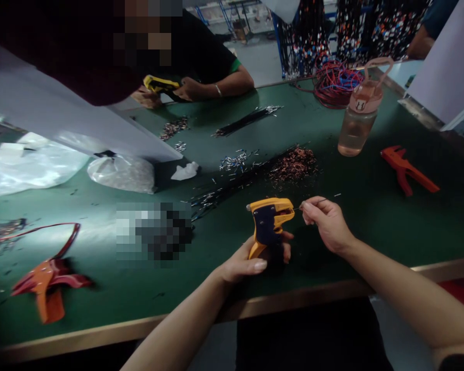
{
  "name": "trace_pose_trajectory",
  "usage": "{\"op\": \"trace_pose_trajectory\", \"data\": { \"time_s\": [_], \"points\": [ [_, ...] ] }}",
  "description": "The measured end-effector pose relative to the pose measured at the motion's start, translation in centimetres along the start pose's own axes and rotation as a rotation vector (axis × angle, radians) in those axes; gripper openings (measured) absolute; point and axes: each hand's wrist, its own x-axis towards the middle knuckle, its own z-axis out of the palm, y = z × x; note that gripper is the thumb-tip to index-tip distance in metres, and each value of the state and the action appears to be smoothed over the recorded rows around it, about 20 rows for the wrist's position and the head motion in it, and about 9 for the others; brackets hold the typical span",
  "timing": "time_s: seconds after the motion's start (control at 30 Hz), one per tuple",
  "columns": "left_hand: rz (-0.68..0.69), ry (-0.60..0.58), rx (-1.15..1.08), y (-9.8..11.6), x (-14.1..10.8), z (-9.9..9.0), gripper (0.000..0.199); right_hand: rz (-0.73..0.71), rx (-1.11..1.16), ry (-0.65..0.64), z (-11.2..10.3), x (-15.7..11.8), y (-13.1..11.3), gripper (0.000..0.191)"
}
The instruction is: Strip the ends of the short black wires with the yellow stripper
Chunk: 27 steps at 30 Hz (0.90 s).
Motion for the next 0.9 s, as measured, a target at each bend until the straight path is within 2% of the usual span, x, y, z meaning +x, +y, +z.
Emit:
{"op": "trace_pose_trajectory", "data": {
  "time_s": [0.13, 0.6, 0.9],
  "points": [
    [0.003, 0.013, 0.018, 0.13, -0.01, 0.00, 0.062, 0.037, -0.010, 0.006, 0.05, -0.02, 0.07, 0.032],
    [-0.099, 0.129, 0.064, 0.48, -0.03, 0.34, 0.056, -0.002, -0.071, -0.006, -0.02, -0.09, 0.13, 0.034],
    [-0.120, 0.248, 0.236, 0.38, -0.28, 0.82, 0.052, -0.003, -0.066, -0.018, -0.10, -0.04, 0.34, 0.032]
  ]
}}
